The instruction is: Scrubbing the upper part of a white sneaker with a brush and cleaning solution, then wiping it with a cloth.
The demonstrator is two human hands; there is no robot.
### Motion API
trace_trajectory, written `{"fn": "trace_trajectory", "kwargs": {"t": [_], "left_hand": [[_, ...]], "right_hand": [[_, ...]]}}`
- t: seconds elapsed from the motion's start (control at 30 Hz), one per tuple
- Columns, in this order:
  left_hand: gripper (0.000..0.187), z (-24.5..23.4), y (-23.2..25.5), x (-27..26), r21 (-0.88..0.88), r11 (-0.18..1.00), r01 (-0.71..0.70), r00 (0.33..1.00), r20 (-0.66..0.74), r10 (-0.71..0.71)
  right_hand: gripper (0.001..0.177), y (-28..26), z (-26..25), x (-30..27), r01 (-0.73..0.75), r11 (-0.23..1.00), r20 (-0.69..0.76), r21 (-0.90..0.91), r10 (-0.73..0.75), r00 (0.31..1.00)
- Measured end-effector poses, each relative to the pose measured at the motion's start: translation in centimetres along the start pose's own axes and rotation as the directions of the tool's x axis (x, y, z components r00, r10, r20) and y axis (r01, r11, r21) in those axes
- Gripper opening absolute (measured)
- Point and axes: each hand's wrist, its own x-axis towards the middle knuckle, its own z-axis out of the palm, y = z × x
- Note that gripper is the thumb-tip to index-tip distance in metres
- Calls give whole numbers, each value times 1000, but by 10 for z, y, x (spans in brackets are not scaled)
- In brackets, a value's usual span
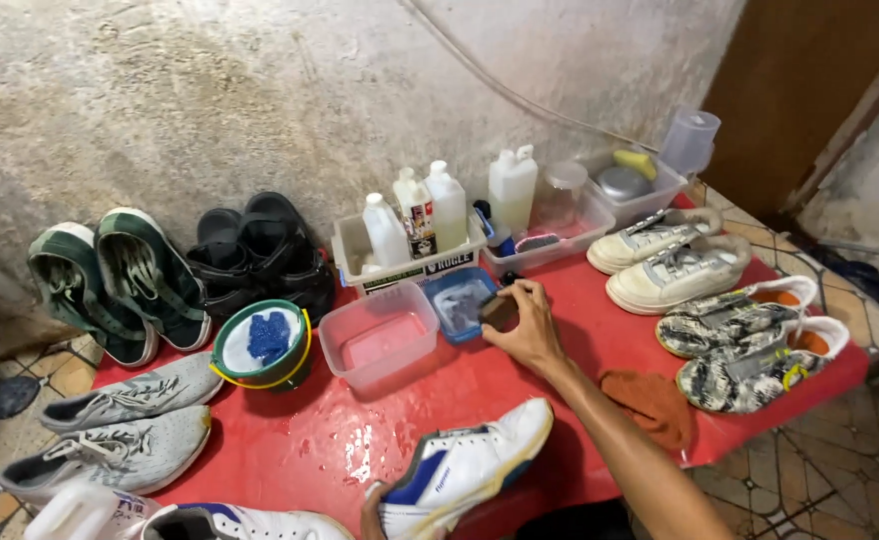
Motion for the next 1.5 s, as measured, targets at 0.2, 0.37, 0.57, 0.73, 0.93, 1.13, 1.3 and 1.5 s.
{"fn": "trace_trajectory", "kwargs": {"t": [0.2,0.37,0.57,0.73,0.93,1.13,1.3,1.5], "left_hand": [[105,5,117,61,132,986,-97,990,-87,109],[104,3,154,62,100,991,-87,996,-13,89],[107,-9,215,57,83,991,107,991,78,-113],[122,-16,231,64,62,983,170,975,133,-177],[125,-15,227,61,54,981,184,973,133,-190],[119,4,223,65,-85,967,238,970,72,-233],[118,8,227,71,-92,958,272,961,76,-266],[116,8,225,73,-94,951,293,952,121,-281]], "right_hand": [[54,-57,-43,-57,218,972,-107,91,-209,972],[59,-99,-61,-134,117,964,41,238,-130,991],[57,-134,-47,-201,143,959,128,246,-179,976],[61,-130,-25,-219,169,979,26,117,-173,985],[64,-135,-20,-222,236,972,27,22,-236,971],[60,-117,-18,-215,214,977,-100,23,-210,972],[58,-112,-22,-214,199,979,-78,48,-195,978],[60,-107,-15,-215,228,973,-133,-30,-230,964]]}}
